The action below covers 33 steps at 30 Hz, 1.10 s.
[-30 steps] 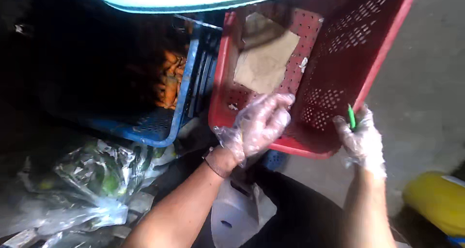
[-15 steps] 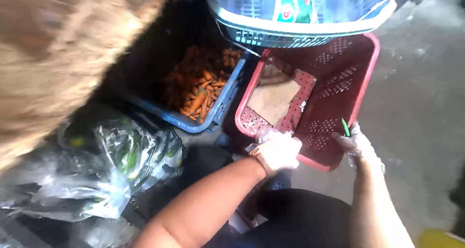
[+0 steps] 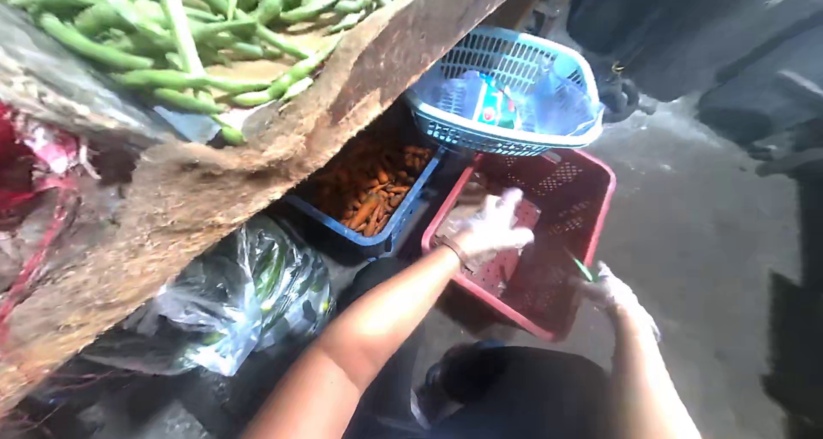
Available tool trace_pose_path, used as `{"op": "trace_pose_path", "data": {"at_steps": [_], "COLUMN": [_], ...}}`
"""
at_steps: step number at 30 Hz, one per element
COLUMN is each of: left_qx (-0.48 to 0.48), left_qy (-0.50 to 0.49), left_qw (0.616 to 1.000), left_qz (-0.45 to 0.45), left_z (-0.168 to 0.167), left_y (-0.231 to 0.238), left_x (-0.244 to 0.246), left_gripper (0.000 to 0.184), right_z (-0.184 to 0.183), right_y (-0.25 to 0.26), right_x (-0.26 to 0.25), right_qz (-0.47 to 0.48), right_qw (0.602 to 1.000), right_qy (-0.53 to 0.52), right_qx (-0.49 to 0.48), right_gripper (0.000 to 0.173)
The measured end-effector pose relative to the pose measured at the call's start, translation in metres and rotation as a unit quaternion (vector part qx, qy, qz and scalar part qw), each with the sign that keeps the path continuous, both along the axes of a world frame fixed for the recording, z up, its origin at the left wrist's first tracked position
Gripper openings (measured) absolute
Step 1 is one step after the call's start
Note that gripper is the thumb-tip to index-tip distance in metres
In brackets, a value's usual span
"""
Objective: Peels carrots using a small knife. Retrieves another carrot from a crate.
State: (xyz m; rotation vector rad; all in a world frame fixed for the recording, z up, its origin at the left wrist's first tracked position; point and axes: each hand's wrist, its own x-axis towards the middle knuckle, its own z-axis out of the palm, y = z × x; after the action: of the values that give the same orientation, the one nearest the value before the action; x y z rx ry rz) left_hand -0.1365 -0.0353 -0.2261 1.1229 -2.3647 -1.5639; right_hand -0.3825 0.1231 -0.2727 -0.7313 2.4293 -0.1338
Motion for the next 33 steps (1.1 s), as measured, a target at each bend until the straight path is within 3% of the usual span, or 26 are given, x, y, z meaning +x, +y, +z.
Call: {"op": "trace_pose_path", "data": {"at_steps": [2, 4, 6, 8, 10, 13, 21, 24, 29, 33], "left_qx": [-0.06, -0.176, -0.301, -0.358, -0.337, -0.332, -0.369, -0.347, -0.287, -0.315], "left_qy": [0.042, 0.015, 0.0, -0.035, -0.081, -0.097, -0.087, -0.14, -0.188, -0.088], "left_qw": [0.991, 0.968, 0.933, 0.916, 0.926, 0.929, 0.914, 0.918, 0.931, 0.928], "left_qz": [0.107, 0.178, 0.196, 0.18, 0.15, 0.136, 0.141, 0.133, 0.124, 0.177], "left_z": [-0.009, -0.005, -0.012, -0.022, -0.026, -0.032, -0.036, -0.028, -0.001, -0.007], "left_y": [-0.036, -0.068, -0.091, -0.121, -0.149, -0.178, -0.194, -0.197, -0.173, -0.14], "left_x": [-0.004, 0.001, 0.008, 0.009, 0.002, -0.008, 0.001, -0.001, -0.003, 0.02], "left_gripper": [0.092, 0.079, 0.067, 0.068, 0.067, 0.044, 0.028, 0.036, 0.084, 0.077], "right_z": [0.025, 0.031, 0.024, 0.016, 0.011, 0.005, 0.003, 0.003, 0.004, -0.004], "right_y": [-0.008, -0.018, -0.025, -0.034, -0.044, -0.052, -0.056, -0.058, -0.055, -0.048], "right_x": [0.012, 0.031, 0.048, 0.054, 0.049, 0.043, 0.041, 0.038, 0.04, 0.035], "right_qz": [-0.026, -0.017, 0.003, 0.015, 0.016, 0.016, 0.003, 0.007, 0.004, 0.018], "right_qw": [0.993, 0.979, 0.971, 0.971, 0.973, 0.972, 0.973, 0.976, 0.977, 0.97], "right_qy": [0.054, 0.063, 0.044, 0.013, -0.014, -0.036, -0.043, -0.049, -0.069, -0.075], "right_qx": [-0.103, -0.195, -0.237, -0.238, -0.232, -0.234, -0.228, -0.214, -0.202, -0.229], "right_gripper": [0.063, 0.053, 0.047, 0.045, 0.044, 0.041, 0.042, 0.044, 0.047, 0.051]}}
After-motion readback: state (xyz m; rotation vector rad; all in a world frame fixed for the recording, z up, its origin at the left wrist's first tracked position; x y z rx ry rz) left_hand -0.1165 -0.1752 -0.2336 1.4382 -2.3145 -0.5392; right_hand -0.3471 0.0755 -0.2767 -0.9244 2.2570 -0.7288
